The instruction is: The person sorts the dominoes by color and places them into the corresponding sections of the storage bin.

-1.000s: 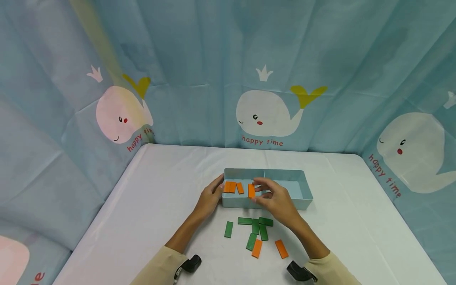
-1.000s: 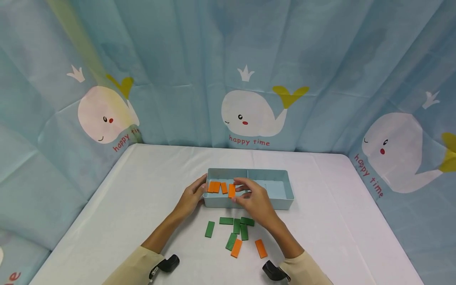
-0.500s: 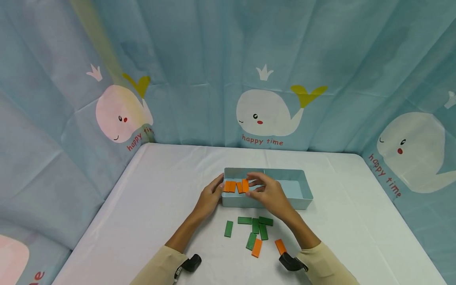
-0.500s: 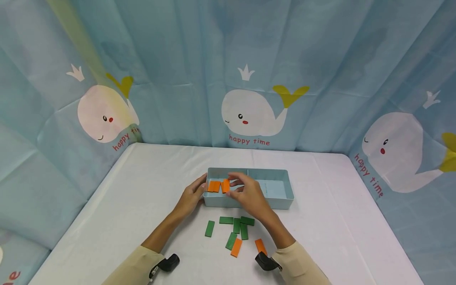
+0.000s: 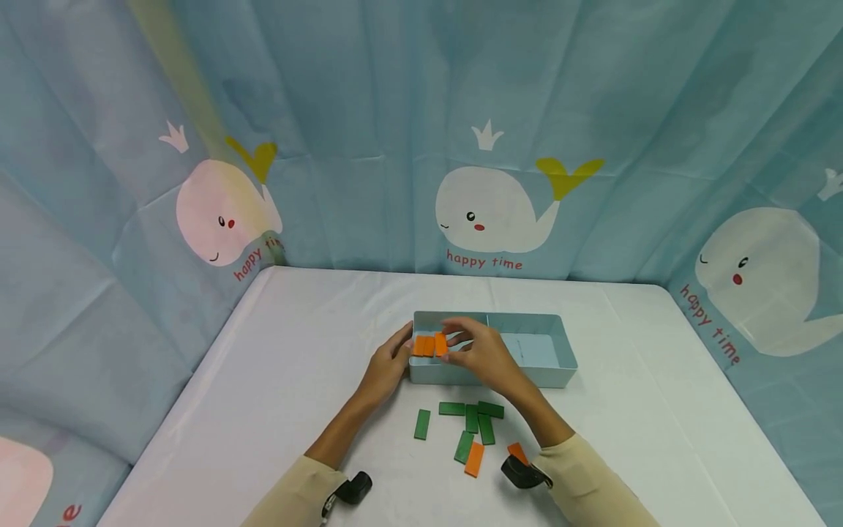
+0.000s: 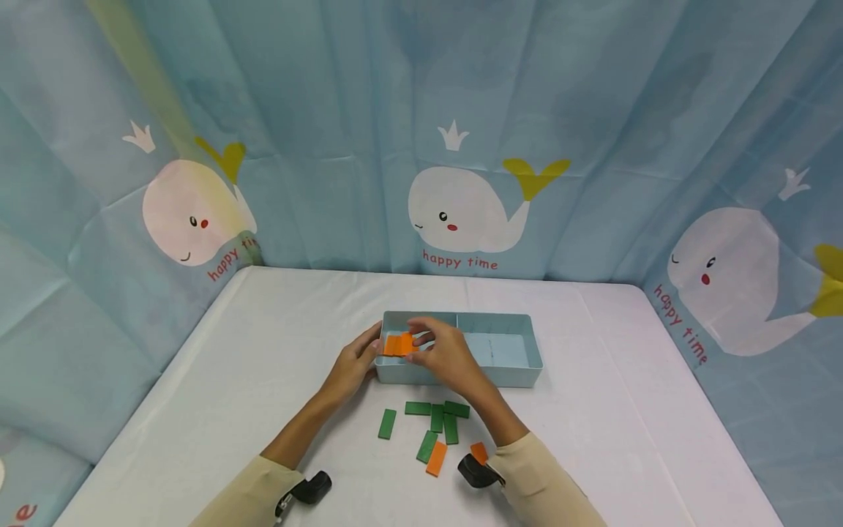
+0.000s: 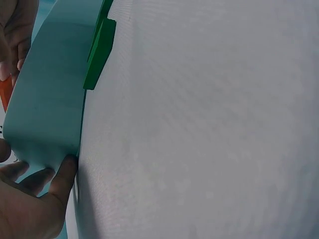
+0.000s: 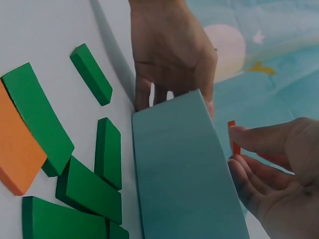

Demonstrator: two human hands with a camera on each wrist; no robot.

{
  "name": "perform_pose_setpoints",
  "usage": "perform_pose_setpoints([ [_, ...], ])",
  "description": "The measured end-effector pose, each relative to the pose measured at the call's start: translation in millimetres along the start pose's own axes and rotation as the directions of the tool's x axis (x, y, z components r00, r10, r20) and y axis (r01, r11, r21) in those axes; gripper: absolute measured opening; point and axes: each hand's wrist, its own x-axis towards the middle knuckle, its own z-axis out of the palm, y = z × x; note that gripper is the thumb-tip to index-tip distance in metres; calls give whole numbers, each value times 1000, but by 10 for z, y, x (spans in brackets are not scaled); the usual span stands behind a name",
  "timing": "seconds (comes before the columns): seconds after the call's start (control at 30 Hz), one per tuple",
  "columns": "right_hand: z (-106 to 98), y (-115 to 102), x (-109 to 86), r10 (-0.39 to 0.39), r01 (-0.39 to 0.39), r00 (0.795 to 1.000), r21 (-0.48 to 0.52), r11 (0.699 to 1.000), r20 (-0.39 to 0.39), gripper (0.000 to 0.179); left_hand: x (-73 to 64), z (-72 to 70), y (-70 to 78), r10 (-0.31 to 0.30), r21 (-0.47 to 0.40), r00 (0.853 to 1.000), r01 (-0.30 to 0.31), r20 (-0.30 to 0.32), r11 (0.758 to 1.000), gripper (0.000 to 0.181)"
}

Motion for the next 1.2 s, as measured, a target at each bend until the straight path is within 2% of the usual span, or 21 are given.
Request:
perform_pose_setpoints([
  [0.3, 41, -7, 107, 55, -54, 998, -22, 998, 44, 55, -16, -3, -12, -13, -10, 1000, 13, 3, 1000, 54],
  [0.6, 84, 44, 213, 51, -46, 993, -51, 998, 107, 53, -18, -1, -10, -10, -38, 1000, 10, -3, 999, 53],
  [0.83, 121, 51, 294, 67, -56, 986, -77, 995, 150, 53, -17, -10, -28, -6, -22, 1000, 6, -6, 1000, 52],
  [1.07, 132, 69, 360, 89, -75, 975, -77, 994, 201, 51, -16, -4, -14, 0, -28, 1000, 0, 8, 1000, 52],
  [1.2, 145, 99, 396, 77, -60, 970, -78, 995, 233, 49, -7, 4, -14, 9, -41, 1000, -8, 16, 999, 54],
])
